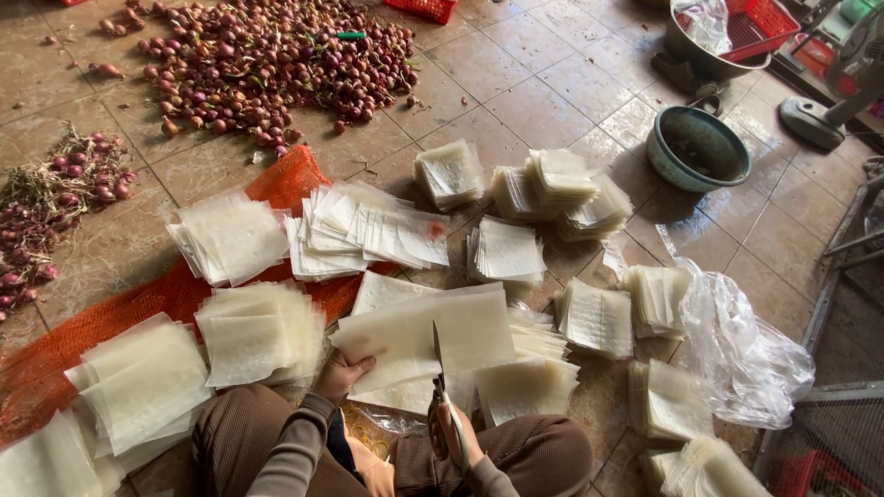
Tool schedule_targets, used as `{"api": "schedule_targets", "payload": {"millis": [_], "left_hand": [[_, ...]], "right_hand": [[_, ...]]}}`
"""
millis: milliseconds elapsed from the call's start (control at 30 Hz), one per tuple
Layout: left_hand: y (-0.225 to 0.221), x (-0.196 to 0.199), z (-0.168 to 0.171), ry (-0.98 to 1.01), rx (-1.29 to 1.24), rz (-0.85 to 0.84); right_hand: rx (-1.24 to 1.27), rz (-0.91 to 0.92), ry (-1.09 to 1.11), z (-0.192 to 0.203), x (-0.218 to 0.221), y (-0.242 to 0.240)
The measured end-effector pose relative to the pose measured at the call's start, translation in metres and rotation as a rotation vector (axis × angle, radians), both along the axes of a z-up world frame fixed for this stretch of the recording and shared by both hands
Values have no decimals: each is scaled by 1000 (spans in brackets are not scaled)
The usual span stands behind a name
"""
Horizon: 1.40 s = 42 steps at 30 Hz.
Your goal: Cutting stacks of thin translucent sheets into smaller rectangular pieces using scissors while sitting on the floor.
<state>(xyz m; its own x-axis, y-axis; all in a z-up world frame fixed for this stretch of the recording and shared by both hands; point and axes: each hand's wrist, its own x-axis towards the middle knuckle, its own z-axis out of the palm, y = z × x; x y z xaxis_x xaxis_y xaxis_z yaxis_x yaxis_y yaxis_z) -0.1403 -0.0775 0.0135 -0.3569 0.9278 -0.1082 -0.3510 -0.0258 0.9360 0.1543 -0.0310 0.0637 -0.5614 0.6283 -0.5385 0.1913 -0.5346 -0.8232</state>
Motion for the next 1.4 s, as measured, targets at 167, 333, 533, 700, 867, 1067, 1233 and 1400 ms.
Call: {"api": "schedule_targets", "payload": {"millis": [167, 333, 533, 700, 867, 1067, 1233, 1400], "left_hand": [[-6, -14, -20, -49, -133, -13], [-22, -21, -54, -39, -391, -148], [-34, -33, -46, -357, -362, -17], [-45, -45, -66, -495, -398, -31], [-53, -62, -82, -41, -535, -87], [-43, -29, -23, -383, -464, 395], [10, 36, -7, -653, -416, 377], [78, 106, 29, -107, -894, 163]], "right_hand": [[82, -120, -210, -17, -20, -11], [-181, 104, -2, 14, -46, 1], [-155, -110, -156, -36, -66, 6], [-294, 146, -106, -16, -86, 31], [-195, 148, -269, 8, -91, 32], [-265, 116, 194, -17, -24, 18], [-230, -160, 177, -16, 35, 2], [-126, -257, 153, -13, 56, -7]]}}
